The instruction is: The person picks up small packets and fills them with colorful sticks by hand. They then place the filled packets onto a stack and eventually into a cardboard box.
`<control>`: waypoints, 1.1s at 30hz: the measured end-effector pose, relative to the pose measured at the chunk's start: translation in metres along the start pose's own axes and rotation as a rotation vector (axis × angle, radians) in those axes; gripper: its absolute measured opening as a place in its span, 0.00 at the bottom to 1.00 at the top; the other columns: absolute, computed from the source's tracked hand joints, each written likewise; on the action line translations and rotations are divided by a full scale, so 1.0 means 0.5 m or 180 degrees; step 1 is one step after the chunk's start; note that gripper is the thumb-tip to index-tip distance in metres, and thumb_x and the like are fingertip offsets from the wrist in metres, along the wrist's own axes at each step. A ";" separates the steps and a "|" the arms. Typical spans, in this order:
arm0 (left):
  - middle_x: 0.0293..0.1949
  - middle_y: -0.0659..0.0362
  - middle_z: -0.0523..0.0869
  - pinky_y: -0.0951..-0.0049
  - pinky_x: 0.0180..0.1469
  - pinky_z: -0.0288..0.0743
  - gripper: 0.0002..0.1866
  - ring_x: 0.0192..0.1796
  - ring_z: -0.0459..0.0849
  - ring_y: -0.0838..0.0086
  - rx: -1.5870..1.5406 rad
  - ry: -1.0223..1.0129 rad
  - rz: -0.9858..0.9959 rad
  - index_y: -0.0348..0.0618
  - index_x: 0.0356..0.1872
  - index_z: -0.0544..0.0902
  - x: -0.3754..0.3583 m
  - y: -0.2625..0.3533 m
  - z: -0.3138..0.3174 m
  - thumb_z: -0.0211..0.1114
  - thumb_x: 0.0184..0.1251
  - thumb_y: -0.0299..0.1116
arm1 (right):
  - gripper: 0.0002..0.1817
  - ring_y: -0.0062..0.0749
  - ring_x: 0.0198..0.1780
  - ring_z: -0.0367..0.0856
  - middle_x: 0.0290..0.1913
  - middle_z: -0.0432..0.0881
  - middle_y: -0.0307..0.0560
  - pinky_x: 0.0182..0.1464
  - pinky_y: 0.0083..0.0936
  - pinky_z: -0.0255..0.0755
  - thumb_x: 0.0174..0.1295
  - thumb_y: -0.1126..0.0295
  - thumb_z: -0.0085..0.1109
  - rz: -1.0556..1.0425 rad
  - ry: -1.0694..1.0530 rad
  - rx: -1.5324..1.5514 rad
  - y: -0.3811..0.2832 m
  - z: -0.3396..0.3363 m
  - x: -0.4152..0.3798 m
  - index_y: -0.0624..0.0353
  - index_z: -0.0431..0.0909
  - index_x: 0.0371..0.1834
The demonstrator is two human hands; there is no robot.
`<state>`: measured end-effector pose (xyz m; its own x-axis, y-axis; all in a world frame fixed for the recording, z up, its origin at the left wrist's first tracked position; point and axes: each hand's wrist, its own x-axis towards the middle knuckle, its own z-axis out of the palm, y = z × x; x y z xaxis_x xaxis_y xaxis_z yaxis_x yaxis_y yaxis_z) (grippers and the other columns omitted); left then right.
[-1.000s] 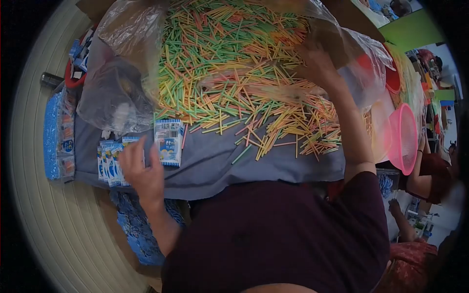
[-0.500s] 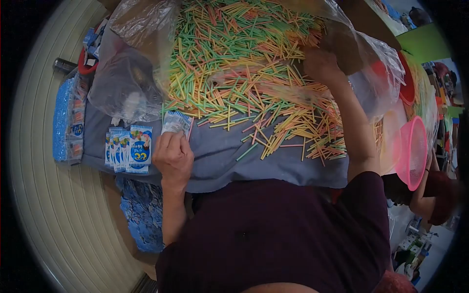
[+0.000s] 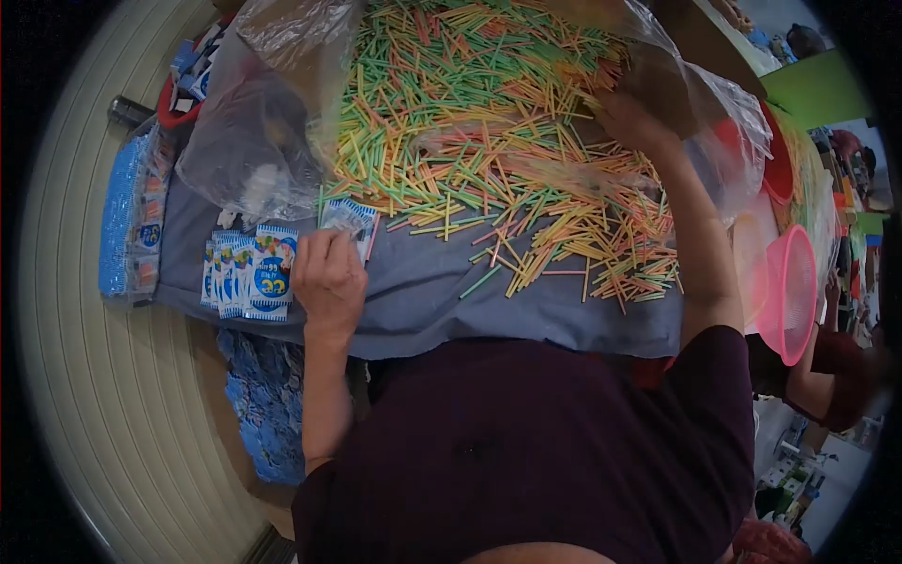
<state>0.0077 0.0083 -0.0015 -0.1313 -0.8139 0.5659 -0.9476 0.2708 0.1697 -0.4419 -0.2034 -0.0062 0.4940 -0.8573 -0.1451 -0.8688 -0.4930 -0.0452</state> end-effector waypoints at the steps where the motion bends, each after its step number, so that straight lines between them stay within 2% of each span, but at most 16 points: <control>1: 0.37 0.56 0.83 0.63 0.39 0.75 0.08 0.40 0.81 0.60 0.0106 -0.0165 0.0054 0.37 0.37 0.85 -0.006 0.002 0.003 0.64 0.55 0.21 | 0.14 0.59 0.47 0.82 0.42 0.82 0.64 0.48 0.47 0.76 0.62 0.67 0.55 0.0030 0.0570 0.0062 -0.002 0.018 -0.010 0.66 0.75 0.45; 2: 0.37 0.56 0.83 0.63 0.39 0.75 0.08 0.40 0.81 0.60 0.0109 -0.0166 0.0062 0.37 0.37 0.85 -0.006 0.001 0.002 0.64 0.55 0.21 | 0.14 0.58 0.47 0.82 0.42 0.82 0.63 0.49 0.47 0.76 0.62 0.67 0.55 0.0091 0.1152 0.0130 0.000 0.033 -0.020 0.65 0.75 0.46; 3: 0.37 0.55 0.83 0.63 0.40 0.75 0.08 0.40 0.81 0.59 0.0133 -0.0194 0.0031 0.37 0.37 0.85 -0.008 0.003 0.002 0.64 0.55 0.21 | 0.14 0.58 0.47 0.82 0.42 0.82 0.63 0.49 0.47 0.76 0.62 0.67 0.55 0.0116 0.1147 0.0137 -0.022 0.018 -0.024 0.65 0.75 0.46; 5: 0.37 0.55 0.83 0.63 0.41 0.76 0.07 0.41 0.81 0.59 0.0125 -0.0245 0.0033 0.38 0.36 0.85 -0.007 0.007 -0.001 0.64 0.56 0.21 | 0.13 0.55 0.46 0.83 0.41 0.83 0.61 0.47 0.47 0.77 0.59 0.69 0.58 0.0709 0.0208 -0.0355 -0.093 -0.036 -0.014 0.63 0.77 0.45; 8: 0.38 0.55 0.83 0.63 0.42 0.76 0.07 0.41 0.81 0.58 0.0194 -0.0472 0.0008 0.38 0.36 0.85 0.003 0.007 -0.010 0.63 0.56 0.21 | 0.09 0.48 0.49 0.86 0.46 0.86 0.56 0.46 0.43 0.82 0.57 0.73 0.62 0.0657 -0.0273 -0.0992 -0.116 -0.040 0.033 0.61 0.84 0.41; 12: 0.37 0.55 0.83 0.61 0.44 0.76 0.08 0.42 0.81 0.57 0.0033 -0.0366 -0.0091 0.38 0.37 0.85 0.000 -0.010 -0.001 0.64 0.56 0.21 | 0.09 0.48 0.47 0.87 0.46 0.86 0.55 0.43 0.44 0.83 0.55 0.73 0.65 0.0733 -0.0285 -0.1163 -0.130 -0.058 0.050 0.61 0.86 0.39; 14: 0.37 0.55 0.83 0.60 0.44 0.75 0.08 0.42 0.81 0.57 -0.0110 -0.0281 -0.0196 0.38 0.38 0.86 -0.007 -0.011 0.002 0.64 0.56 0.21 | 0.11 0.49 0.47 0.87 0.46 0.86 0.56 0.43 0.44 0.83 0.59 0.72 0.61 0.0731 -0.0337 -0.1264 -0.132 -0.058 0.045 0.60 0.85 0.43; 18: 0.38 0.55 0.83 0.59 0.47 0.75 0.10 0.44 0.81 0.57 0.0014 -0.0189 -0.0192 0.37 0.39 0.86 -0.024 -0.012 -0.004 0.65 0.55 0.21 | 0.13 0.50 0.49 0.86 0.48 0.85 0.59 0.44 0.46 0.80 0.61 0.72 0.55 0.0756 0.0084 -0.0862 -0.012 0.023 0.023 0.58 0.83 0.48; 20: 0.38 0.54 0.82 0.59 0.47 0.75 0.10 0.44 0.80 0.57 0.0022 -0.0289 -0.0137 0.37 0.39 0.86 -0.024 -0.010 -0.008 0.65 0.55 0.21 | 0.14 0.47 0.41 0.85 0.39 0.85 0.60 0.40 0.43 0.76 0.63 0.72 0.51 0.0691 0.1959 0.1122 0.001 0.035 -0.021 0.59 0.78 0.51; 21: 0.38 0.54 0.82 0.59 0.47 0.75 0.11 0.44 0.80 0.57 0.0051 -0.0350 -0.0142 0.38 0.40 0.86 -0.021 -0.010 -0.010 0.65 0.55 0.21 | 0.14 0.47 0.41 0.85 0.39 0.85 0.60 0.40 0.43 0.76 0.63 0.72 0.51 0.0728 0.1964 0.1110 -0.002 0.035 -0.034 0.59 0.78 0.51; 23: 0.38 0.54 0.82 0.59 0.47 0.75 0.11 0.45 0.80 0.57 0.0084 -0.0383 -0.0150 0.38 0.40 0.86 -0.014 -0.009 -0.012 0.66 0.55 0.21 | 0.08 0.39 0.30 0.79 0.30 0.79 0.53 0.36 0.39 0.71 0.64 0.73 0.50 0.0112 0.2672 0.2986 -0.011 0.030 -0.040 0.59 0.75 0.44; 24: 0.39 0.54 0.82 0.59 0.48 0.75 0.11 0.45 0.80 0.57 0.0089 -0.0446 -0.0169 0.38 0.41 0.86 -0.013 -0.009 -0.014 0.65 0.55 0.21 | 0.08 0.39 0.30 0.79 0.30 0.79 0.53 0.36 0.39 0.71 0.64 0.73 0.50 0.0092 0.2673 0.2985 -0.017 0.029 -0.037 0.59 0.75 0.44; 26: 0.39 0.54 0.82 0.59 0.48 0.75 0.12 0.45 0.80 0.57 0.0116 -0.0499 -0.0225 0.38 0.42 0.86 -0.012 -0.009 -0.016 0.65 0.55 0.22 | 0.04 0.30 0.26 0.70 0.26 0.72 0.44 0.31 0.34 0.66 0.67 0.72 0.48 0.0509 0.2731 0.5445 -0.029 0.035 -0.024 0.58 0.73 0.36; 30: 0.38 0.54 0.82 0.59 0.46 0.75 0.10 0.43 0.80 0.56 -0.0102 -0.0358 -0.0339 0.37 0.39 0.86 -0.013 -0.020 -0.013 0.66 0.54 0.21 | 0.09 0.25 0.26 0.69 0.25 0.73 0.41 0.27 0.33 0.63 0.70 0.69 0.52 -0.0422 0.1865 0.6635 0.019 0.056 -0.017 0.58 0.73 0.31; 32: 0.37 0.54 0.83 0.59 0.45 0.75 0.10 0.42 0.80 0.56 -0.0275 -0.0215 -0.0342 0.37 0.38 0.86 -0.009 -0.026 -0.013 0.66 0.53 0.20 | 0.09 0.21 0.25 0.67 0.23 0.73 0.37 0.26 0.31 0.61 0.69 0.68 0.58 0.0333 0.3022 0.5262 -0.061 -0.003 -0.023 0.57 0.75 0.31; 33: 0.37 0.54 0.83 0.60 0.44 0.75 0.09 0.41 0.80 0.56 -0.0193 -0.0066 -0.0185 0.37 0.37 0.86 -0.004 -0.026 -0.016 0.66 0.53 0.20 | 0.09 0.21 0.25 0.67 0.23 0.73 0.37 0.26 0.31 0.61 0.69 0.68 0.58 0.0350 0.3031 0.5267 -0.079 -0.010 -0.015 0.57 0.75 0.31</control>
<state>0.0224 0.0107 0.0016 -0.0832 -0.8396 0.5369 -0.9345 0.2528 0.2505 -0.4112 -0.1783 0.0016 -0.2053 -0.9398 0.2733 0.2328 -0.3181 -0.9190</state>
